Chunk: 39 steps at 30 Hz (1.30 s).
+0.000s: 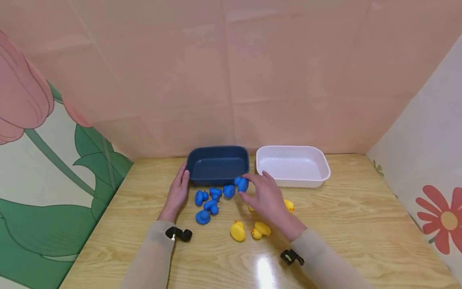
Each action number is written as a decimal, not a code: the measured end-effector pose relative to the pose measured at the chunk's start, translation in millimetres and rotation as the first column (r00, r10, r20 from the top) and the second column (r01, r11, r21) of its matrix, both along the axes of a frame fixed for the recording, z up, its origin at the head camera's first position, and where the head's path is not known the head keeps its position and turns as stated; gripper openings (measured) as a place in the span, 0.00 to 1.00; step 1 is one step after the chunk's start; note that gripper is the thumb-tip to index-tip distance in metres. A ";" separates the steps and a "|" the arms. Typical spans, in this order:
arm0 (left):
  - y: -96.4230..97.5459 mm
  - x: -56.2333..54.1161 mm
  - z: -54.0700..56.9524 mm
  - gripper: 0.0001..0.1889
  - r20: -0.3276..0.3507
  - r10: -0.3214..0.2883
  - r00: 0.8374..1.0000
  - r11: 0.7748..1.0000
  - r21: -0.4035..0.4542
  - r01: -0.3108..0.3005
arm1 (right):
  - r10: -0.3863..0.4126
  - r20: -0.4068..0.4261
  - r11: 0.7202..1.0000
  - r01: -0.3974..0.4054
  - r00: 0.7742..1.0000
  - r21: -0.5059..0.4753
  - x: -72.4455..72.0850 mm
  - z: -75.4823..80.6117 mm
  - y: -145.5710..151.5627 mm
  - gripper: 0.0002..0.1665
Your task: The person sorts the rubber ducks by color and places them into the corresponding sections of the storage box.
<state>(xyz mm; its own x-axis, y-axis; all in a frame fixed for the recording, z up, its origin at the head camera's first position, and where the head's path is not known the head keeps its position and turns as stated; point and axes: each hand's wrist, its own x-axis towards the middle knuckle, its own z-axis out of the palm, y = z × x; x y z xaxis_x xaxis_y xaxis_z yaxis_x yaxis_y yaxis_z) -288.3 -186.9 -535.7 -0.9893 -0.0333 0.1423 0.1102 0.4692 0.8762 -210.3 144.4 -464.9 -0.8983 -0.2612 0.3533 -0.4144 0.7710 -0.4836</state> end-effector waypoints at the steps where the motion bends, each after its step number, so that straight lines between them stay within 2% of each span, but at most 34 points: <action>1: -0.4 -0.4 -0.1 0.31 0.003 -0.002 1.000 1.000 -0.001 0.002 | -0.003 -0.005 1.000 0.003 1.000 -0.003 -1.3 2.0 0.2 0.33; 9: -0.7 -0.5 -0.2 0.33 0.014 -0.002 1.000 1.000 0.003 0.002 | -0.027 -0.028 0.999 0.026 0.999 -0.039 -13.1 18.5 0.2 0.33; 17: 0.9 0.0 0.9 0.31 0.004 0.004 1.000 1.000 0.004 -0.004 | -0.066 0.040 0.997 0.068 0.997 -0.046 -28.0 26.8 -3.4 0.35; 26: 0.3 -1.3 -1.3 0.36 0.019 0.004 1.000 1.000 0.000 -0.004 | -0.076 0.088 0.995 0.081 0.993 -0.062 -49.8 26.3 -7.9 0.36; 32: 0.1 -1.1 -1.0 0.31 0.004 0.001 1.000 1.000 0.008 -0.001 | -0.088 0.078 0.994 0.092 0.993 -0.054 -63.2 23.6 -10.8 0.36; 39: -0.6 -0.4 -1.7 0.31 -0.005 0.000 1.000 1.000 0.008 0.000 | -0.095 0.089 0.994 0.099 0.991 -0.040 -76.0 20.3 -13.4 0.36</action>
